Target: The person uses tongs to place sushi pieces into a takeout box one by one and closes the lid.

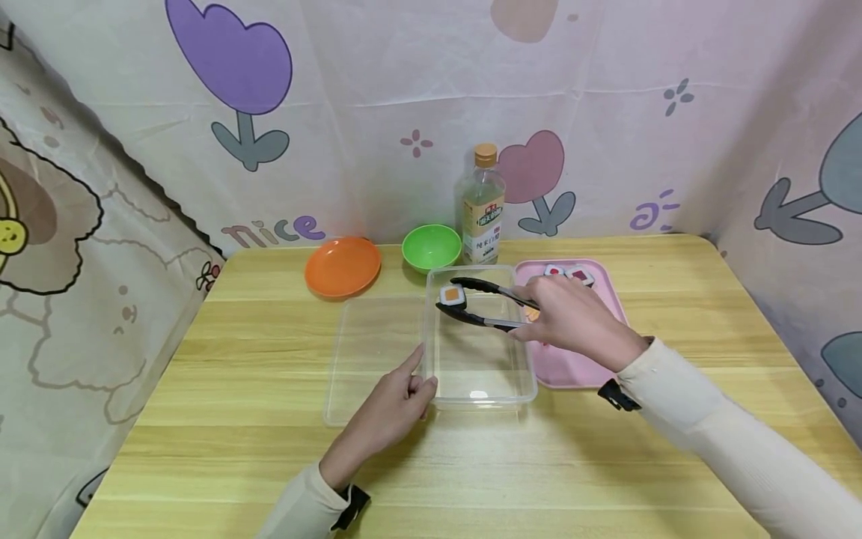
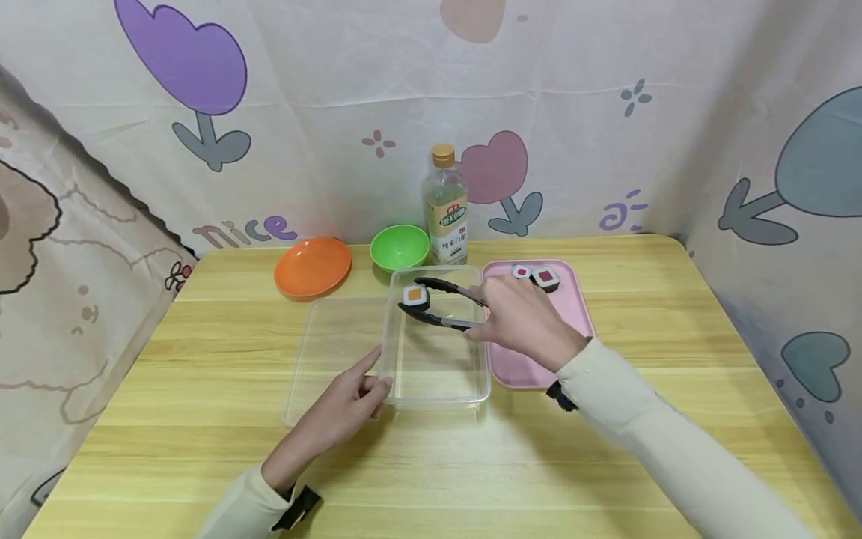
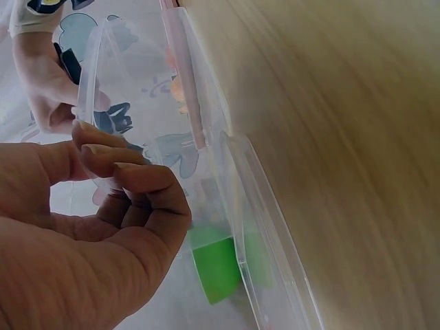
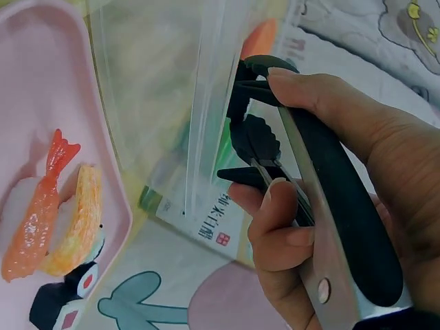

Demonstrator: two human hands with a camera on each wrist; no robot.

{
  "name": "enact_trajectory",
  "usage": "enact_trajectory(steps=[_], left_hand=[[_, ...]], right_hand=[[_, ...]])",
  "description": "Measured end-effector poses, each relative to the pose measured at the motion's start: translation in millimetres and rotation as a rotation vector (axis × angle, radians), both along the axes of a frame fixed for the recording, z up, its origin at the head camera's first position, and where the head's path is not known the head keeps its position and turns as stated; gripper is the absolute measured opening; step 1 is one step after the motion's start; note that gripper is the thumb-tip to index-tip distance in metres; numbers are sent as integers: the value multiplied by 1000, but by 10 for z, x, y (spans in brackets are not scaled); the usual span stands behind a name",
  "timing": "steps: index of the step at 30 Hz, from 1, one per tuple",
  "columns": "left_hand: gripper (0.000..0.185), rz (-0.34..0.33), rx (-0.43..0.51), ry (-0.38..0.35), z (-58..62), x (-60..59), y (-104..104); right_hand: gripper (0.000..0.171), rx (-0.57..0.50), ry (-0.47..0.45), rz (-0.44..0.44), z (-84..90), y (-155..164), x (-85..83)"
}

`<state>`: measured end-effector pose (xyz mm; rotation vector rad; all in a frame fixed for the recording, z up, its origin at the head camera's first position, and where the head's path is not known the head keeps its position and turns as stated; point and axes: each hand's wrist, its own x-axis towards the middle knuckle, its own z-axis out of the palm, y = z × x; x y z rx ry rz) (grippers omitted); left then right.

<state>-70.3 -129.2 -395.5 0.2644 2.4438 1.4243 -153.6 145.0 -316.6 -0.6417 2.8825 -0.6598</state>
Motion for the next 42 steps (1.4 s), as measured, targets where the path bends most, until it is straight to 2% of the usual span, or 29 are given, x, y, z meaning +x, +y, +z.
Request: enact_trajectory(steps=[9,18,23,30,33,38,42], left_hand=[[66,-14,-16,17,12,-10,14],[66,-26,-21,46,16,-7,6],[66,-26,-9,31,18,-1,4],[67,-26,8,22,7,13,0],[67,-24,6,23,2,15,-3],[66,-22,13,23,-8,17,-8],[66,-21,21,15,-14,18,-6]], right_hand=[[60,40,-56,6,-14,-105,-87],[62,86,-59,23,-44,-161,-125],[65,106,-59,31,-53,-175,-137],[69,53,-73,3,14,-123,-95],[65,40,-60,-9,53,-65,-60],[33,6,9,-21,104,82,24],[31,-47,87,-12,129,245,100]])
